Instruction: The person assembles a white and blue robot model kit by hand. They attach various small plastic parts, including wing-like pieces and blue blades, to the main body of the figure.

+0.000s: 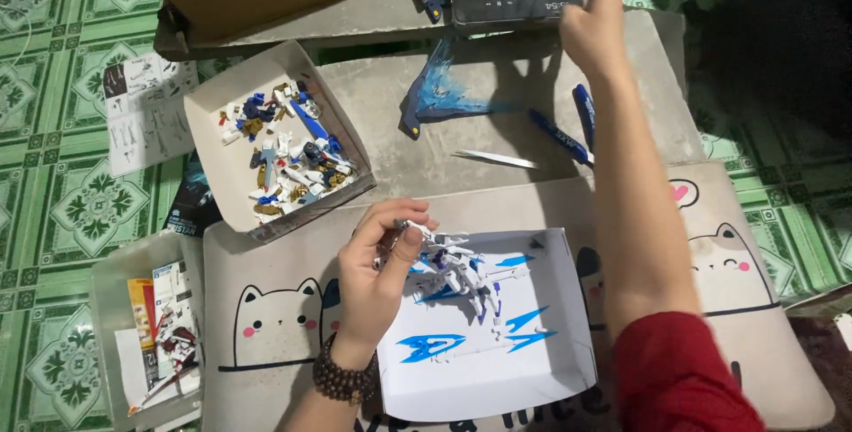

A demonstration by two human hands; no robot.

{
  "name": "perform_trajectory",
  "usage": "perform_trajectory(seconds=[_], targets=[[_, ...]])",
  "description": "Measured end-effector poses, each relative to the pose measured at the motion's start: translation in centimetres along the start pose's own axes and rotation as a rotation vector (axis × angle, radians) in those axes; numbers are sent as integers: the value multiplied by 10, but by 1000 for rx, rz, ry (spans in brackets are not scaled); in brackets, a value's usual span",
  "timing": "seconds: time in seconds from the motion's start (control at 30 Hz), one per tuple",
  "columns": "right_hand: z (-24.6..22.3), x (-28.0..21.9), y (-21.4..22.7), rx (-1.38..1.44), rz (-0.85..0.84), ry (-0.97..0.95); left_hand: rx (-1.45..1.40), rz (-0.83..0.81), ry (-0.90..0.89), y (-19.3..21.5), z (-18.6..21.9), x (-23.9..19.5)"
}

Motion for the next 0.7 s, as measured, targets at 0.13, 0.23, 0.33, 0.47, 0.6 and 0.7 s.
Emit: perform_trajectory(seconds=[0.13,0.23,0.33,0.47,0.6,0.7], targets=[[14,-9,0,152,136,-65,40,-9,7,0,0,0],[19,-5,6,47,127,-40,65,-10,-6,-1,0,2],[17,-1,17,28,159,-69,83,-2,20,-2,-1,1],[25,3,20,-91,83,-237,50,-6,33,-2,-2,0],[18,9,14,-157,54,-409,23,-16,46,-1,-1,2],[-11,19,11,-184,-28,-380,36,-24,64,-1,0,1]])
Point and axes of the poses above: each hand's wrist, its own x-axis towards the middle knuckle, its own y-axis out of the back of the hand, z = x × y, the point moved 3 cm from there along x, towards the middle knuckle, and after that the axes turned 3 degrees about z, right-handed, at the moved point
